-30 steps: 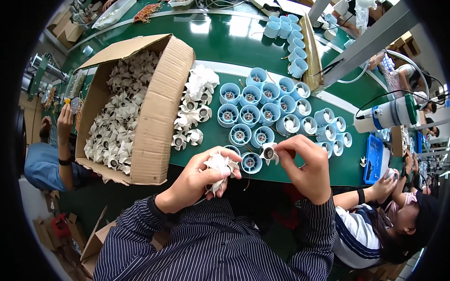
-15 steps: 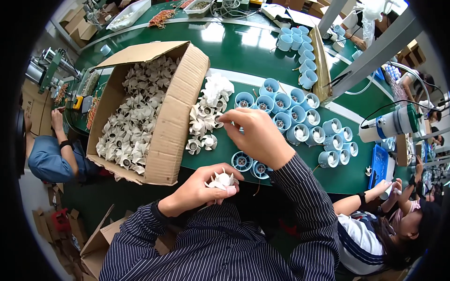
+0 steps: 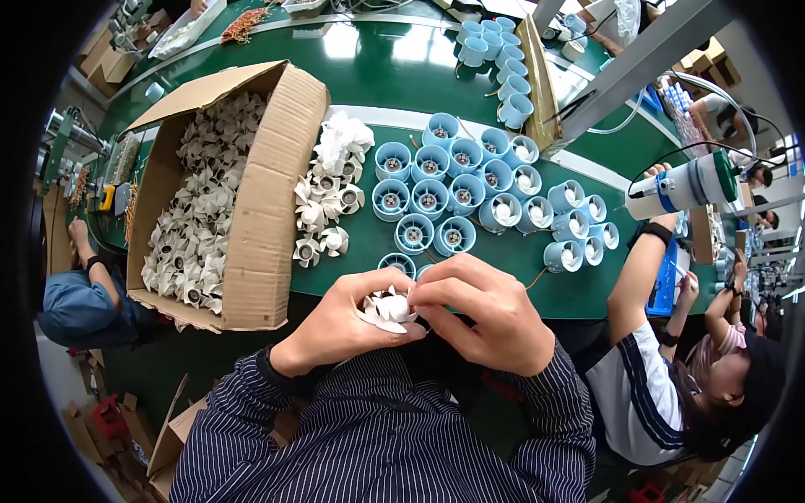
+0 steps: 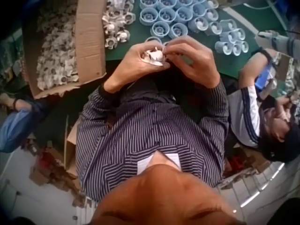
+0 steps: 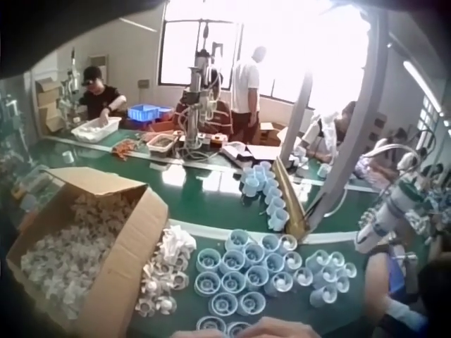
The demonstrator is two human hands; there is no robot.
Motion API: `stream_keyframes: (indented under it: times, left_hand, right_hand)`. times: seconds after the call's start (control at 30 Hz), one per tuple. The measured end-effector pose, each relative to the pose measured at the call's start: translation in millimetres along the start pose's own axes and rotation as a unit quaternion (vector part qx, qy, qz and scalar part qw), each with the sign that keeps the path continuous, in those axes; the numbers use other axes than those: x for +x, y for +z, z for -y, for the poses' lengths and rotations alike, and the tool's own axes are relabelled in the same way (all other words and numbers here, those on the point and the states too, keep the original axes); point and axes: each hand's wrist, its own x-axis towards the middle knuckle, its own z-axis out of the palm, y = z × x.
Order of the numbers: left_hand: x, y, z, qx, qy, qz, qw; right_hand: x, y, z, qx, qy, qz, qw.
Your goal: The person applies adhesive to the interior of blue plastic housings using a dispenser, then selects white fan blades from a box and presses them into the housings by hand.
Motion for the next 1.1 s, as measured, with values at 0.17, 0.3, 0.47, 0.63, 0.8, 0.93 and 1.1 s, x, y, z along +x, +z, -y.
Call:
stream_keyframes:
  times: [0.17,0.3,0.47,0.63,0.8,0.93,1.1]
  left_hand:
    - [6,11,-1,0.230,0.039,-0.052,0.971]
    - [10,14,-1,0.321,0.087,-0.090,0.939]
    - [13,12,-7,0.296,0.087,-0.084,0.947]
    - [15,13,-10,0.318,0.071,-0.065,0.943]
    - [16,12,-9,0.270,0.053,-0.039,0.961]
    - [17,8,-12,0.184,-0.019,0.002,0.983]
    - [18,5,-10,0.091,-0.041,0.001,0.995]
  right_hand:
    - [-6,4,11,-0.018,0.022,0.013,1.000]
    - [-11,6,10,-0.053,0.042,0.000,0.998]
    - [-24,4,-2,-0.049,0.036,-0.033,0.998]
    - [-24,-1,-10,-0.112,-0.051,-0.073,0.990]
    - [-16,-10,-9,-0.104,-0.064,-0.063,0.991]
    - [-20,-14,-31,-0.128,-0.072,-0.064,0.987]
    - [-4,-32,-87,-0.138,0.188,-0.240,0.942]
